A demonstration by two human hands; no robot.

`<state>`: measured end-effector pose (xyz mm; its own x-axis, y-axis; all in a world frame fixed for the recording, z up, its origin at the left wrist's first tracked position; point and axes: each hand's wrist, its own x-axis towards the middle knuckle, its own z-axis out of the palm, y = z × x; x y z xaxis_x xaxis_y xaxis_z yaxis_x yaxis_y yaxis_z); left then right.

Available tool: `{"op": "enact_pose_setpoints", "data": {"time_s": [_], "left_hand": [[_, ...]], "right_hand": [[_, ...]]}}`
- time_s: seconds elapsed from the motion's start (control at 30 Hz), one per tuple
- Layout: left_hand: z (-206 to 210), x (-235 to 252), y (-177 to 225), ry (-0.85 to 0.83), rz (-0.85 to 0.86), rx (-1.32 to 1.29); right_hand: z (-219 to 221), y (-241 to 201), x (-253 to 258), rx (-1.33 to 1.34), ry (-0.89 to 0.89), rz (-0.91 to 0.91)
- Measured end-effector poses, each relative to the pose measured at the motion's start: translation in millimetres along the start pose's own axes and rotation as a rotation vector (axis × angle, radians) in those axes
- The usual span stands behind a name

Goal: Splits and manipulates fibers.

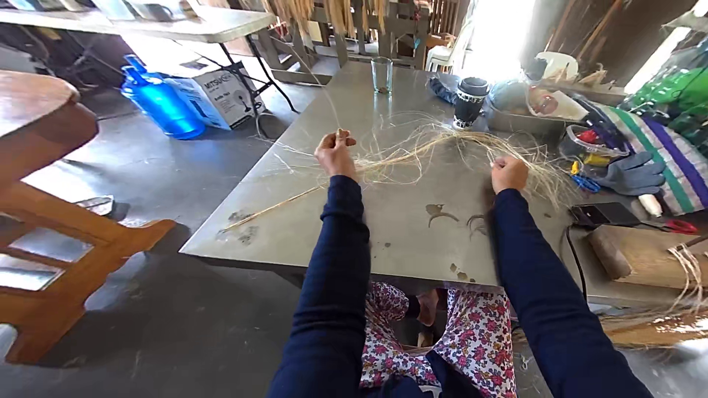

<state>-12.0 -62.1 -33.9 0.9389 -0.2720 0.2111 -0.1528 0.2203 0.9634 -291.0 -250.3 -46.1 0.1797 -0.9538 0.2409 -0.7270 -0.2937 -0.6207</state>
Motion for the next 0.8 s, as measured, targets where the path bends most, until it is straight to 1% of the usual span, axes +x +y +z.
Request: {"op": "enact_pose_setpoints", "data": {"time_s": [0.07, 0.13, 0.23, 0.27, 0.3, 0.4, 0.43, 0.47, 0.5, 0.6, 0.63, 0.67, 0.8], "left_hand": [[3, -6, 3, -0.095, 0.013, -0.066], [8, -12, 4, -0.196, 0.083, -0.011], [14, -28, 7, -0.317, 0.168, 0.093], [14, -36, 10, -0.352, 0.186, 0.120], [12, -44, 13, -0.389, 0.216, 0.143], [-1, -80, 22, -0.496, 0.361, 0.194], [-7, -93, 25, -0.525, 0.419, 0.209], [-14, -109, 27, -0.559, 0.469, 0.226], [-22, -127, 28, -0.596, 0.501, 0.232], [-50, -187, 23, -0.702, 0.601, 0.207], [-57, -203, 19, -0.722, 0.620, 0.193], [-65, -218, 14, -0.740, 0.630, 0.176], [-98, -266, -1, -0.814, 0.618, 0.170]], "right_hand": [[-6, -19, -8, -0.101, -0.050, -0.028], [-16, -42, -23, -0.188, -0.081, -0.086], [-31, -69, -53, -0.249, -0.135, -0.149], [-34, -75, -64, -0.255, -0.115, -0.183], [-36, -77, -77, -0.233, -0.043, -0.257], [-42, -68, -119, -0.024, 0.356, -0.589], [-46, -66, -133, 0.070, 0.441, -0.674], [-51, -64, -150, 0.171, 0.430, -0.713], [-57, -62, -168, 0.274, 0.356, -0.714], [-71, -44, -209, 0.554, -0.037, -0.596], [-73, -35, -218, 0.628, -0.137, -0.572], [-74, -26, -227, 0.675, -0.197, -0.565], [-79, 9, -263, 0.768, -0.307, -0.562]]}}
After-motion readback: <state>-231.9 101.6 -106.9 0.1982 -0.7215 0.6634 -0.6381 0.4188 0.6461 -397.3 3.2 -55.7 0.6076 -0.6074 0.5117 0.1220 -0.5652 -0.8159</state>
